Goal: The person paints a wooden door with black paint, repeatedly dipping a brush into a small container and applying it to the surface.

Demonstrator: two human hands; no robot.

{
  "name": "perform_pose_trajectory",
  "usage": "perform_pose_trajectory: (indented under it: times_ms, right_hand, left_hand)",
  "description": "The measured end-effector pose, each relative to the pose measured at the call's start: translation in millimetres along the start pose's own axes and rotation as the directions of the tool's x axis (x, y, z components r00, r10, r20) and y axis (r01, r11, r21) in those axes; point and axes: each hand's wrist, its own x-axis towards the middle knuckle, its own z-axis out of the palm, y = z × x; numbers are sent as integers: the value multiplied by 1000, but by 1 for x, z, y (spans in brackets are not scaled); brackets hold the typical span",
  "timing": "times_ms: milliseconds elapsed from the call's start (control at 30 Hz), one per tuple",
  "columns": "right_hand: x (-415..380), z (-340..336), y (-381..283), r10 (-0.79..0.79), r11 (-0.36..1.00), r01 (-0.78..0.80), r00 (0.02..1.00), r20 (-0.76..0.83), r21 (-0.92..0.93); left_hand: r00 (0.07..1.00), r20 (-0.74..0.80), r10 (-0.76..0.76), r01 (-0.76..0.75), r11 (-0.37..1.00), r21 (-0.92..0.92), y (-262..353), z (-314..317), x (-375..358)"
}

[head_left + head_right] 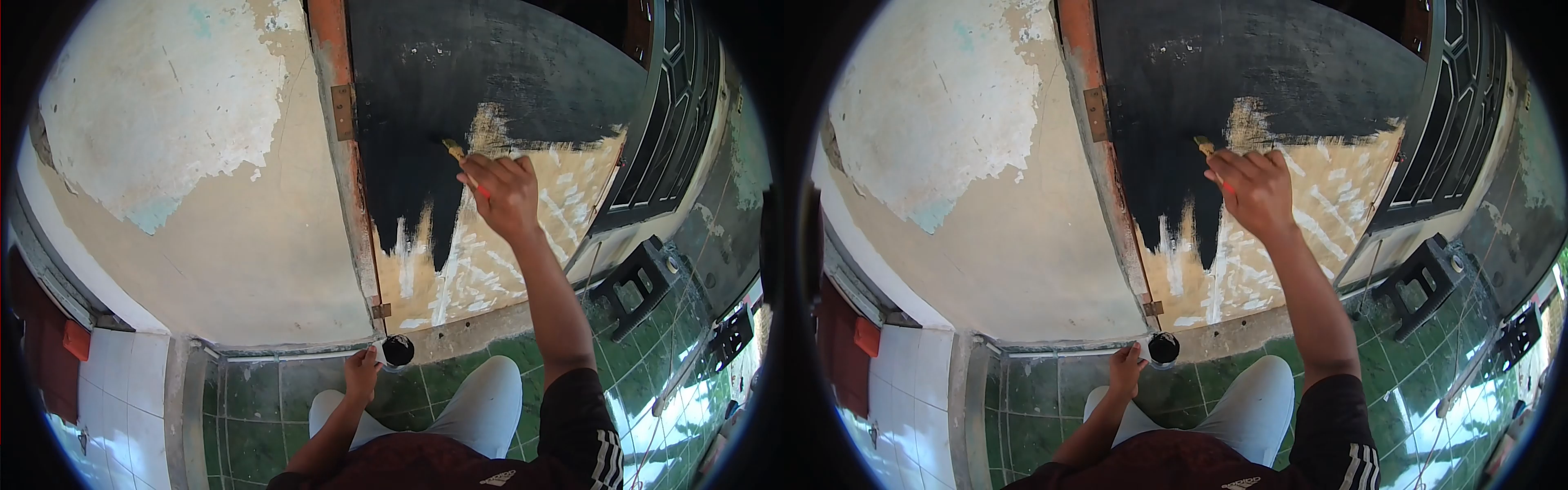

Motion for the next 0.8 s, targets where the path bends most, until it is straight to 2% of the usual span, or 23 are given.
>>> perform_pose_trajectory:
  times_ms: [67, 100, 133, 167, 233, 300, 400, 433, 500, 567, 633, 700, 800]
  right_hand:
    - [-39, 16, -15, -29, 995, 24, 998, -48, -93]
    - [-65, 28, -25, -38, 981, 38, 999, 3, -189]
    - [-95, 42, -35, -48, 989, 48, 999, 0, -137]
    - [-139, 57, -43, -29, 995, 43, 989, 148, -93]
    - [-201, 67, -66, -34, 999, 39, 950, 311, -11]
    - [-231, 69, -90, 6, 995, -39, 936, 353, 89]
    - [-229, 61, -97, -69, 968, -117, 730, 679, 223]
    - [-220, 66, -90, -48, 949, -198, 675, 737, 243]
    - [-190, 72, -64, 0, 868, -351, 708, 706, 352]
    - [-134, 74, -29, 29, 939, -248, 750, 661, 240]
    - [-69, 54, -4, 79, 957, -244, 741, 667, 157]
    - [-29, 31, 1, 60, 961, -173, 891, 451, 213]
    - [-3, 5, -20, 91, 996, -93, 984, 156, 7]
  left_hand:
    - [1000, 16, 2, -3, 999, 40, 2, 1, -2]
    - [1000, 23, 2, -4, 998, 60, 2, 0, -3]
    - [1000, 22, 12, -14, 998, 63, 2, 0, -3]
    - [1000, 20, 19, -20, 998, 67, 2, 0, -4]
    - [1000, 4, 17, -18, 998, 65, 0, -3, -10]
    - [1000, -29, 4, -3, 999, 51, 3, -5, -19]
    - [999, -44, 31, -31, 1000, 6, -6, -10, -27]
    - [998, -43, 47, -46, 999, 15, -2, -12, -27]
    - [999, -42, 22, -20, 999, 51, 0, -16, -29]
    - [1000, -15, 5, -4, 999, 39, -5, -17, -20]
    - [999, -26, -19, 18, 999, -32, 1, -11, -23]
    - [999, -12, -48, 46, 994, -102, -2, -9, -21]
    - [999, 21, -40, 43, 987, -158, -18, -6, -14]
